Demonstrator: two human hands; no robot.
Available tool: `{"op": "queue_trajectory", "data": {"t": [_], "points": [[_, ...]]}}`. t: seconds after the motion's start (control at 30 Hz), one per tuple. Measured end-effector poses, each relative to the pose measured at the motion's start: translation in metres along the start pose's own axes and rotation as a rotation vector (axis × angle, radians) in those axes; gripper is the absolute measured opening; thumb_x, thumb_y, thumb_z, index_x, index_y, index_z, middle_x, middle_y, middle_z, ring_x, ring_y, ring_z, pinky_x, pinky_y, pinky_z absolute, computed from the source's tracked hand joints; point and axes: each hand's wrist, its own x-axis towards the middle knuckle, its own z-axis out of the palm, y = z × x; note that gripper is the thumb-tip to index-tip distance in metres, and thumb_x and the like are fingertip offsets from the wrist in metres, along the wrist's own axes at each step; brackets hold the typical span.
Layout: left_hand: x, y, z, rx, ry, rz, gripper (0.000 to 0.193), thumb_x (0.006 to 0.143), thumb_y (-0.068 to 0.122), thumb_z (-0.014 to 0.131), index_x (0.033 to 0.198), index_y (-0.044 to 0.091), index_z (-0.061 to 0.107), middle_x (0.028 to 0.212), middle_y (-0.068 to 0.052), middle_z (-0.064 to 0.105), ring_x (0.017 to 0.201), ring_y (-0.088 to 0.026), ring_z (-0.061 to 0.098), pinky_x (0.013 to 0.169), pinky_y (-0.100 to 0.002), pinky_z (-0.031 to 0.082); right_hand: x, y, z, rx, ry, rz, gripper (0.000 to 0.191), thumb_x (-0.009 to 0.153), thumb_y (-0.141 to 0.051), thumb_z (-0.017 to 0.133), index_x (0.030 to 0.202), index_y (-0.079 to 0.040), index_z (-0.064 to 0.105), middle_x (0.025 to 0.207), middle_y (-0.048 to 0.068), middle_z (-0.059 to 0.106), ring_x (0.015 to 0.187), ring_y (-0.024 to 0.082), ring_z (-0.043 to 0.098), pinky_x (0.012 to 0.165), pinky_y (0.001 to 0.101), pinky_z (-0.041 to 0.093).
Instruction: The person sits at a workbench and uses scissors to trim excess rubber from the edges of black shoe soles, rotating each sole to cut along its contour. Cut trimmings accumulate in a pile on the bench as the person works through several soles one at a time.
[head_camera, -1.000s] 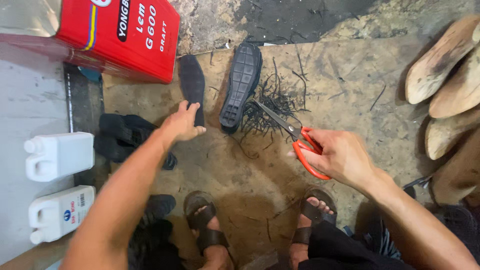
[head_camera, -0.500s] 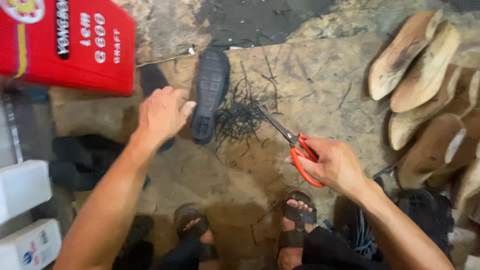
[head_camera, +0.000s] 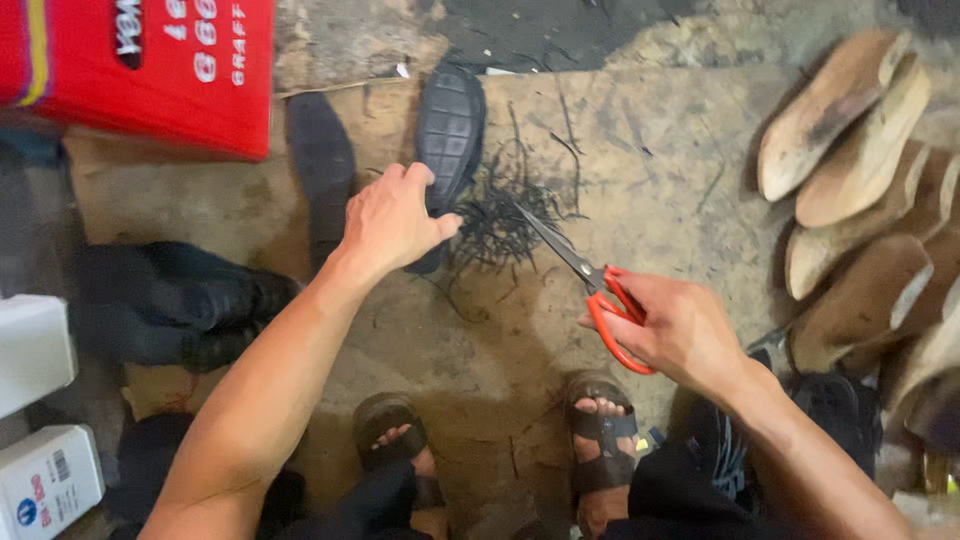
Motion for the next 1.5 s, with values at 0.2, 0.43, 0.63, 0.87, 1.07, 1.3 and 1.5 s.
{"op": "queue_trajectory", "data": {"t": [0.2,0.43,0.63,0.87,1.07,1.3,1.5], "points": [[-0.031,-0.043,-0.023,-1.471,-0.064,-0.047,0.051,0.086,0.016,0.075,0.134,0.008,0.058,0.119,-0.011,0.068,0.103,-0.019,0.067,0.086,-0.037,0.056,-0.005,-0.040,-0.014,-0.231,-0.134,-0.007,0.040,0.083,-0.044,0.079,0.085,-0.006,0.068,0.066,0.016,0.062,0.061,0.036,0.060,0.057,0.0432,0.049],[-0.070,-0.001,0.000,-1.773,-0.202,0.238,0.036,0.106,0.002,0.065,0.140,-0.006,0.057,0.126,-0.013,0.067,0.114,-0.024,0.066,0.101,-0.045,0.055,0.000,-0.036,-0.034,-0.016,-0.084,-0.001,0.031,0.085,-0.035,0.076,0.091,-0.005,0.070,0.059,0.011,0.058,0.051,0.024,0.054,0.051,0.0377,0.046],[-0.094,0.015,0.023,-1.963,-0.067,0.128,0.041,0.100,0.000,0.059,0.140,0.005,0.054,0.129,-0.011,0.067,0.119,-0.026,0.066,0.103,-0.048,0.055,-0.021,-0.008,0.037,0.465,-0.062,0.055,0.038,0.083,-0.031,0.076,0.108,-0.004,0.066,0.067,0.007,0.060,0.058,0.013,0.056,0.051,0.0333,0.046],[-0.107,0.034,0.030,-1.973,0.010,0.150,0.035,0.104,0.000,0.059,0.138,0.008,0.058,0.130,-0.011,0.067,0.121,-0.027,0.066,0.105,-0.051,0.054,-0.025,0.010,0.032,0.156,-0.035,-0.169,0.048,0.076,-0.044,0.083,0.087,-0.003,0.061,0.068,0.011,0.058,0.058,0.027,0.057,0.056,0.0397,0.046],[-0.115,0.052,0.044,-2.090,-0.037,0.186,0.030,0.107,0.004,0.058,0.136,0.011,0.061,0.132,-0.008,0.068,0.124,-0.025,0.065,0.108,-0.048,0.054,-0.037,0.002,0.044,0.215,0.046,-0.210,0.053,0.079,-0.046,0.079,0.105,-0.003,0.064,0.074,0.011,0.060,0.063,0.028,0.061,0.059,0.0392,0.048],[-0.132,0.072,0.050,-2.146,-0.051,0.198,0.027,0.109,0.008,0.058,0.135,0.013,0.064,0.133,-0.007,0.068,0.125,-0.024,0.065,0.108,-0.044,0.054,-0.052,-0.010,0.047,0.277,0.166,-0.298,0.059,0.082,-0.043,0.077,0.122,-0.002,0.062,0.081,0.008,0.063,0.067,0.024,0.063,0.066,0.0395,0.047],[-0.136,0.061,0.044,-2.074,-0.055,0.261,0.023,0.108,0.006,0.059,0.129,0.008,0.067,0.128,-0.010,0.071,0.120,-0.025,0.068,0.105,-0.047,0.056,-0.054,-0.005,0.042,0.249,0.037,-0.204,0.046,0.078,-0.044,0.083,0.091,-0.004,0.063,0.066,0.012,0.055,0.062,0.028,0.055,0.059,0.0415,0.045]]}}
